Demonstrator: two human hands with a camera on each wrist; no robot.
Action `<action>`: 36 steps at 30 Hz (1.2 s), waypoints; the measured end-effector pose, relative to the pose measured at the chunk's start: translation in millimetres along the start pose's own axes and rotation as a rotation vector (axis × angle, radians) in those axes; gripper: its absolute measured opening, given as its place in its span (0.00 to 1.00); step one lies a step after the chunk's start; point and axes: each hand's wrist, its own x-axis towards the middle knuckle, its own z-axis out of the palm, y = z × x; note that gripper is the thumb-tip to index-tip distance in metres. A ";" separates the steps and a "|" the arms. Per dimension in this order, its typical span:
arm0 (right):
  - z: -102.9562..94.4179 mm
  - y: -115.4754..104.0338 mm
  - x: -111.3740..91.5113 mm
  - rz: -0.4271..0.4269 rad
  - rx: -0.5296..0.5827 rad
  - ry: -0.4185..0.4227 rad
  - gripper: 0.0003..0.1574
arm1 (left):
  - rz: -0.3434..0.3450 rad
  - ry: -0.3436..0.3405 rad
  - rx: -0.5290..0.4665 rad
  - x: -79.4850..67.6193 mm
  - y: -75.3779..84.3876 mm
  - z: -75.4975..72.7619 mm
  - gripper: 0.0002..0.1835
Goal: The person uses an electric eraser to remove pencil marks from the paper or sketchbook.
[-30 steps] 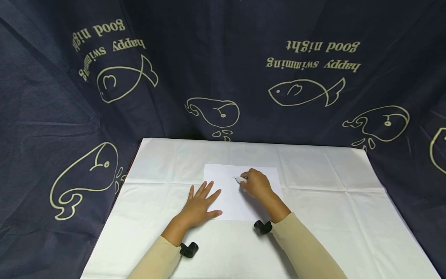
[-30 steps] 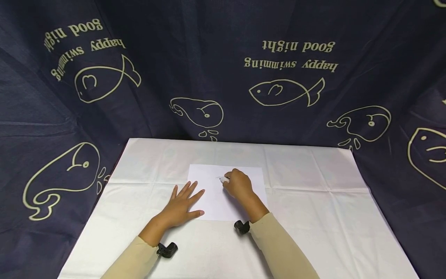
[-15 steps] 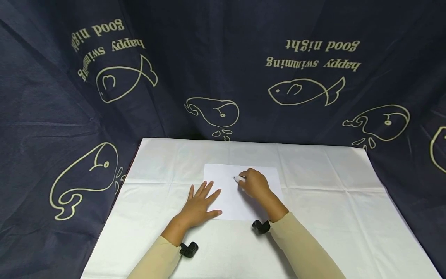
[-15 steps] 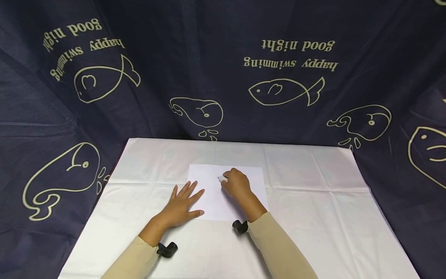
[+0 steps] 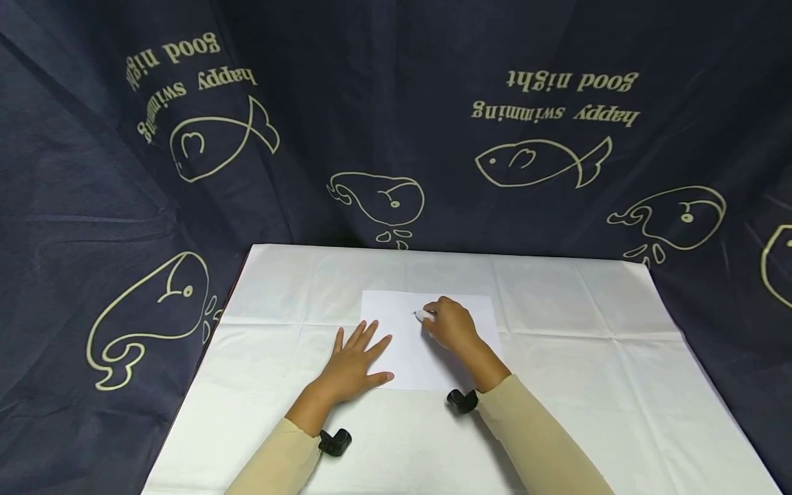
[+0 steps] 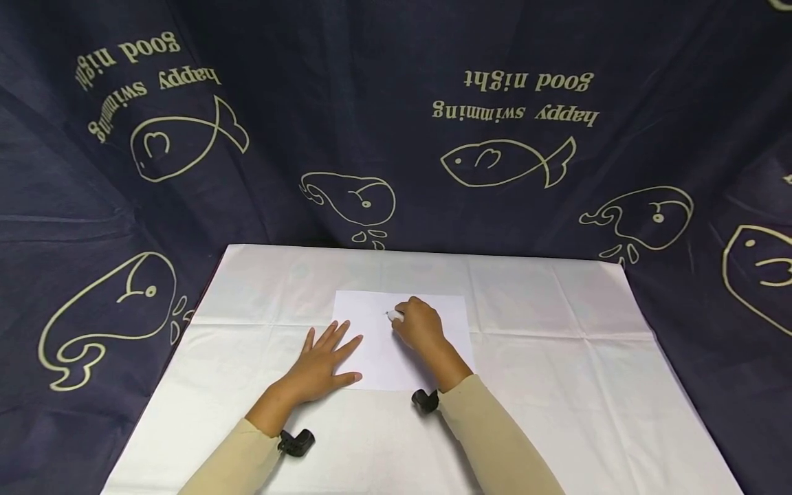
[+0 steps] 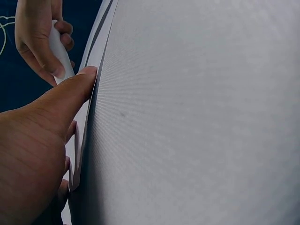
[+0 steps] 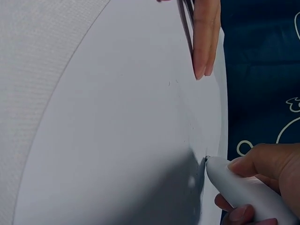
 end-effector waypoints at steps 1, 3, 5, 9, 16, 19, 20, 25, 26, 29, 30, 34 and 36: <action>-0.1 -0.1 -0.1 -0.002 -0.003 -0.001 0.17 | -0.001 -0.001 -0.001 -0.1 -0.1 -0.2 0.41; -0.4 0.0 -0.5 -0.001 -0.013 -0.009 0.17 | -0.003 -0.002 -0.002 -0.6 0.0 -0.7 0.41; -1.2 0.2 -1.0 0.005 -0.023 -0.016 0.17 | 0.000 0.001 -0.003 -0.8 0.0 -0.8 0.41; -2.2 0.6 -1.8 0.005 -0.029 -0.017 0.18 | 0.008 0.004 0.000 -0.9 0.1 -0.4 0.41; -0.7 1.0 -0.4 0.010 -0.026 -0.007 0.18 | 0.013 0.009 0.003 -0.4 0.7 0.3 0.41; -1.6 3.7 -1.1 0.013 -0.024 -0.006 0.18 | 0.011 0.007 0.001 -0.7 1.1 -0.1 0.41; -2.4 4.8 -1.6 0.014 -0.022 -0.010 0.18 | 0.010 0.007 0.001 -0.7 1.2 -0.1 0.41; -5.0 8.8 -1.9 0.014 -0.018 -0.033 0.19 | 0.006 0.008 -0.004 -1.5 1.2 -0.7 0.41; -5.1 8.8 -1.7 0.013 -0.017 -0.034 0.19 | 0.007 0.009 -0.006 -1.5 1.3 -0.9 0.41; -4.5 8.1 -0.6 0.005 -0.015 -0.027 0.19 | 0.009 0.008 -0.010 -1.7 1.5 -1.3 0.41; -4.0 7.7 -0.1 0.001 -0.012 -0.023 0.19 | 0.010 0.008 -0.011 -1.7 1.5 -1.5 0.41; -1.4 6.9 1.8 -0.015 -0.018 -0.007 0.19 | 0.008 0.013 -0.008 -1.5 0.7 -1.2 0.40; -0.5 6.8 2.1 -0.014 -0.020 -0.007 0.19 | 0.008 0.013 -0.004 -1.3 0.2 -0.9 0.40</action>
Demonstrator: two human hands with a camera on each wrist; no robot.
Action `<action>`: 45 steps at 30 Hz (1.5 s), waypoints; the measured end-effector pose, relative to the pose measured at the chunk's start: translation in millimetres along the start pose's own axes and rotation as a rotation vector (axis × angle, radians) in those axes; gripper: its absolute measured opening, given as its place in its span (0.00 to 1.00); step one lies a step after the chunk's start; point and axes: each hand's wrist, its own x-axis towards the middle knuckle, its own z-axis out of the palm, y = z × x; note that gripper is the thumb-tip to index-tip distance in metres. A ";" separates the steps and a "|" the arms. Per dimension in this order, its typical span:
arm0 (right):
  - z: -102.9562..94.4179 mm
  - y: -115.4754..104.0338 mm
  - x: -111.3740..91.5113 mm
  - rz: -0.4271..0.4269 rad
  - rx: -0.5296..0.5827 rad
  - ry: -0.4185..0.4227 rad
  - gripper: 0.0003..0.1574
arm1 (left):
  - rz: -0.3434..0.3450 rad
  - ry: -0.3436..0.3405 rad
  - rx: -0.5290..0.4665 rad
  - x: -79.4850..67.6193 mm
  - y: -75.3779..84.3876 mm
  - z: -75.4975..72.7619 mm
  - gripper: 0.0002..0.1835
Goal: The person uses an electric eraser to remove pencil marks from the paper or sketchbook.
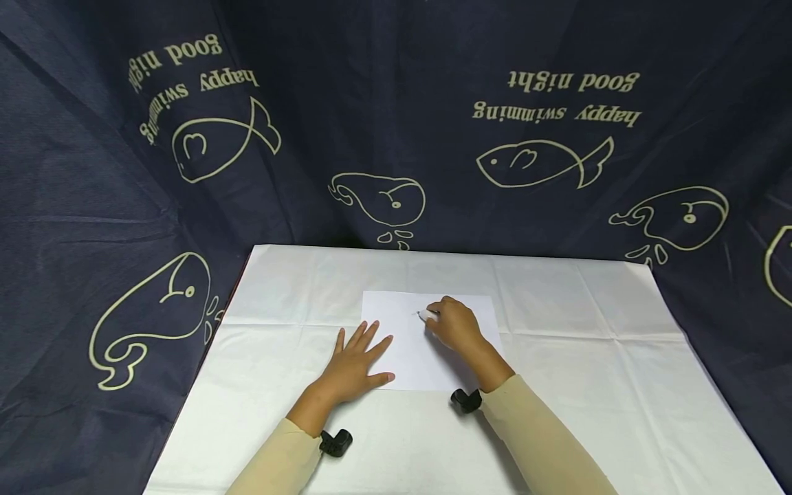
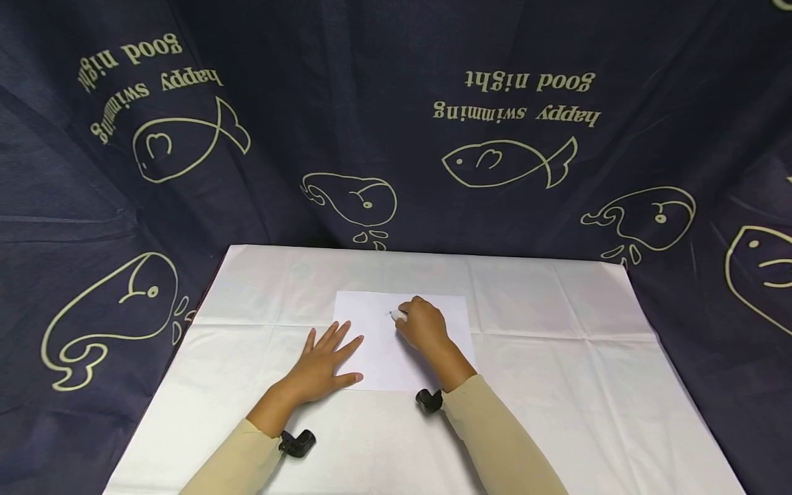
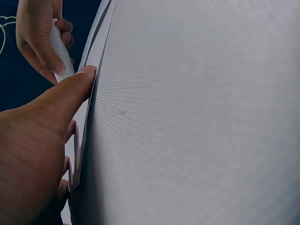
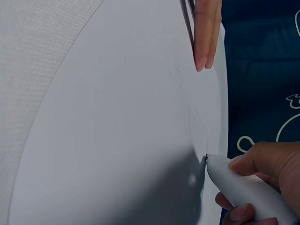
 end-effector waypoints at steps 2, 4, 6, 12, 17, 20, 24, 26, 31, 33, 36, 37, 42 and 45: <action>-0.1 0.0 -0.3 0.010 -0.003 -0.007 0.19 | 0.001 0.000 0.002 0.2 -0.4 0.2 0.41; -0.8 0.0 -1.0 0.015 -0.006 -0.016 0.19 | 0.002 0.001 0.002 0.4 -0.6 0.5 0.41; -1.6 -0.4 -1.6 0.018 -0.006 -0.022 0.19 | -0.001 0.002 -0.001 0.2 -0.2 0.4 0.41; 0.3 -1.9 -1.4 0.013 0.010 -0.017 0.19 | -0.003 -0.009 -0.009 0.6 -0.4 3.6 0.40; 2.8 -3.8 -0.1 0.003 0.016 -0.007 0.18 | -0.018 -0.010 0.005 -0.2 -0.7 3.6 0.41; 2.1 -4.9 -2.1 0.010 0.011 -0.014 0.18 | -0.019 -0.007 0.012 -0.3 -0.6 3.3 0.41; 0.9 -6.0 -5.1 0.017 0.019 -0.018 0.18 | -0.017 -0.009 0.005 -0.5 0.3 3.1 0.41; 1.1 -6.4 -5.3 0.013 0.021 -0.011 0.18 | -0.017 -0.008 -0.003 -0.6 0.7 3.1 0.41; 2.4 -8.5 -2.3 -0.002 0.020 0.004 0.18 | -0.017 -0.001 0.003 0.0 0.3 3.5 0.40; 2.9 -8.9 -1.3 -0.003 0.014 0.002 0.18 | -0.015 0.002 0.008 0.3 0.0 3.4 0.40; 2.9 -9.2 -1.6 0.008 0.008 -0.009 0.18 | -0.014 0.004 0.008 0.4 0.0 3.1 0.40; 2.8 -9.2 -1.9 0.012 0.006 -0.013 0.18 | -0.014 0.003 0.007 0.3 0.0 3.0 0.40; 2.7 -10.1 -2.5 0.003 0.001 -0.006 0.18 | -0.018 -0.003 0.008 0.4 0.2 2.8 0.40; 3.7 -11.3 -0.6 -0.011 -0.001 0.003 0.18 | -0.020 -0.004 0.013 0.7 -0.3 2.1 0.40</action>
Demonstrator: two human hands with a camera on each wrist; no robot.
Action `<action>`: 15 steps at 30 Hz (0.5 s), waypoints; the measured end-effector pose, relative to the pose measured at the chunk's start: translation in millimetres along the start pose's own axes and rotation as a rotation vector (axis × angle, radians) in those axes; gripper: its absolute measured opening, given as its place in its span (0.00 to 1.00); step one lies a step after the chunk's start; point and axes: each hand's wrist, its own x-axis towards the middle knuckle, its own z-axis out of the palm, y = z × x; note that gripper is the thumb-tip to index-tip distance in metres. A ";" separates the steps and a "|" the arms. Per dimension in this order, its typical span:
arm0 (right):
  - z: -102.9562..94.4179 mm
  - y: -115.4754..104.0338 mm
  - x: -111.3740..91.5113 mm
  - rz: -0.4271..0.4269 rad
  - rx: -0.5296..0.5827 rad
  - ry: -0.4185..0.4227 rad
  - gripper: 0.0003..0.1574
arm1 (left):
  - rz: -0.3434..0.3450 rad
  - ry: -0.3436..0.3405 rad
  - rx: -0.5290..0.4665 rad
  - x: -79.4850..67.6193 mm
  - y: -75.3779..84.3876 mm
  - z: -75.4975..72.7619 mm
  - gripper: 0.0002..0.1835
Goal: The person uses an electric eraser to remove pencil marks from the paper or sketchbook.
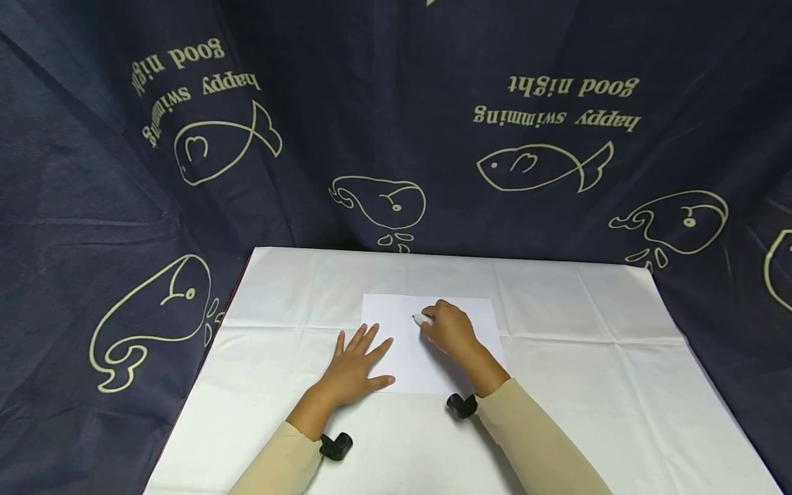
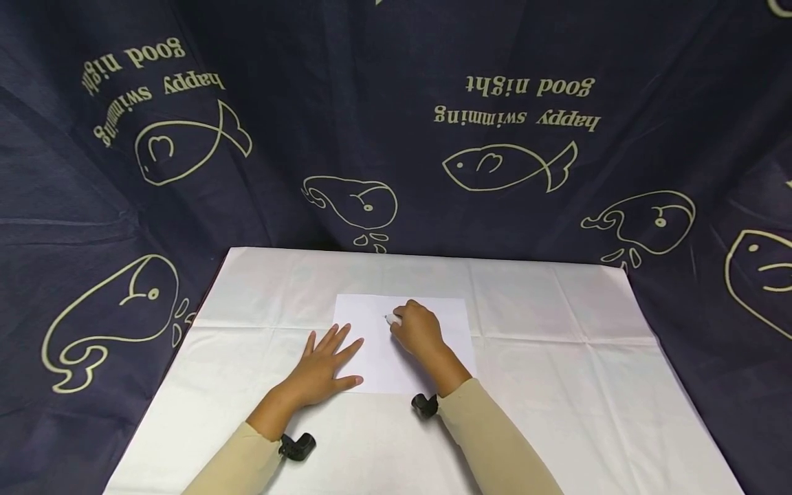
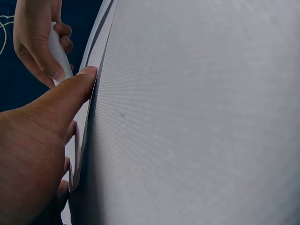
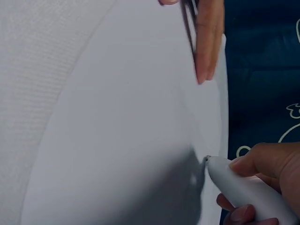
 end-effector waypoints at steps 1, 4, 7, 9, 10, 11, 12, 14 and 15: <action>0.4 0.1 0.1 0.000 0.001 0.001 0.18 | 0.000 0.000 0.000 0.4 0.1 0.3 0.40; 0.4 -0.5 -0.1 0.007 -0.007 -0.009 0.18 | 0.000 -0.001 0.003 0.7 -0.5 0.3 0.41; -1.6 -1.1 -2.3 0.020 -0.011 -0.022 0.18 | 0.001 -0.001 0.003 0.7 -0.7 -0.1 0.41; -2.8 -1.1 -3.7 0.026 -0.005 -0.026 0.18 | 0.001 -0.003 0.000 0.3 -0.6 -0.5 0.41; -2.9 -0.9 -4.1 0.027 -0.001 -0.023 0.18 | 0.001 -0.004 -0.003 0.2 -0.4 -0.7 0.41; -2.7 -0.6 -4.3 0.025 0.004 -0.018 0.18 | 0.002 -0.004 -0.006 0.1 -0.2 -0.8 0.41; -2.2 -0.2 -4.2 0.022 0.009 -0.012 0.18 | 0.002 -0.004 -0.010 0.0 0.0 -1.0 0.41; -0.5 0.6 -3.6 0.010 0.013 -0.005 0.18 | 0.001 -0.004 -0.011 -0.1 0.2 -0.9 0.40; 0.4 1.0 -3.0 0.005 0.014 -0.004 0.18 | 0.000 -0.006 -0.011 -0.2 0.3 -0.9 0.40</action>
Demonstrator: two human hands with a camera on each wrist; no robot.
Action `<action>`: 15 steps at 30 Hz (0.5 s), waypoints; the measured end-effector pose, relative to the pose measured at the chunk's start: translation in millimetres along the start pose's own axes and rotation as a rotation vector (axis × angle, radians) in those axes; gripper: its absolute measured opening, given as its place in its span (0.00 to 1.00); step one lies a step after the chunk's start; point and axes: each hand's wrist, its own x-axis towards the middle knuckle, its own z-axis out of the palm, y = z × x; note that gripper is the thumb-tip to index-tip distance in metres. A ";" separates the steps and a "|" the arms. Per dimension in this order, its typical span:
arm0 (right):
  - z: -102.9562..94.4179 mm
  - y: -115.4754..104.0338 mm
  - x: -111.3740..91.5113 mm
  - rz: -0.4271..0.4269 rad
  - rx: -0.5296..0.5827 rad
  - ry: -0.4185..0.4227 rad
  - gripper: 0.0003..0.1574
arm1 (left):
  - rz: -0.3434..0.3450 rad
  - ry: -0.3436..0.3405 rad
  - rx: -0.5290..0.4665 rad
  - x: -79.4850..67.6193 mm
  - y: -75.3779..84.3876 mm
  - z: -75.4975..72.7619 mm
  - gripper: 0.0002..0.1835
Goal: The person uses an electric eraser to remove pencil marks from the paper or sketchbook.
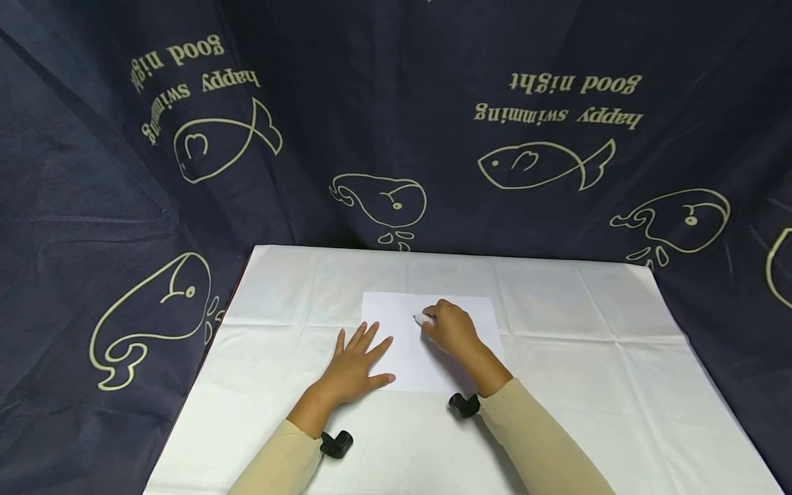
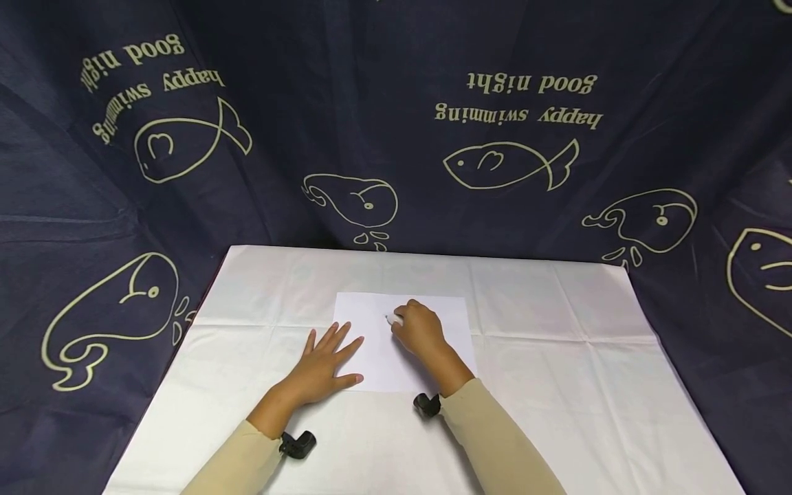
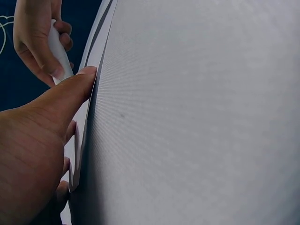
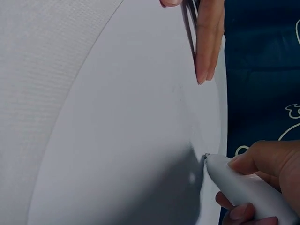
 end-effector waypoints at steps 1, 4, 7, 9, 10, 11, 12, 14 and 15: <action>0.4 0.4 0.6 -0.004 0.001 0.001 0.18 | 0.000 0.000 0.001 0.2 0.4 -0.3 0.40; 0.9 0.8 1.0 -0.001 0.010 -0.003 0.18 | -0.002 -0.003 0.001 -0.1 1.0 -0.7 0.41; 0.2 0.8 0.0 0.008 0.021 -0.004 0.19 | -0.002 0.000 -0.003 -0.2 1.0 -0.7 0.40; -0.2 1.5 -0.9 0.006 0.018 0.002 0.18 | -0.002 0.003 -0.004 0.0 0.9 -0.5 0.40; -0.5 1.9 -1.1 0.006 0.014 0.006 0.18 | -0.001 0.005 -0.004 0.0 0.8 -0.5 0.40; -0.6 2.3 -1.3 0.005 0.010 0.011 0.18 | 0.000 0.005 -0.003 0.0 0.8 -0.4 0.40; -0.7 2.6 -1.4 0.005 0.008 0.016 0.18 | 0.000 0.004 -0.002 -0.1 0.8 -0.5 0.40; -0.8 3.3 -1.3 0.006 0.002 0.028 0.18 | 0.002 0.004 0.000 -0.2 0.8 -0.4 0.41; -0.7 3.4 -1.0 0.008 0.003 0.033 0.18 | 0.003 0.004 0.000 -0.2 0.8 -0.4 0.41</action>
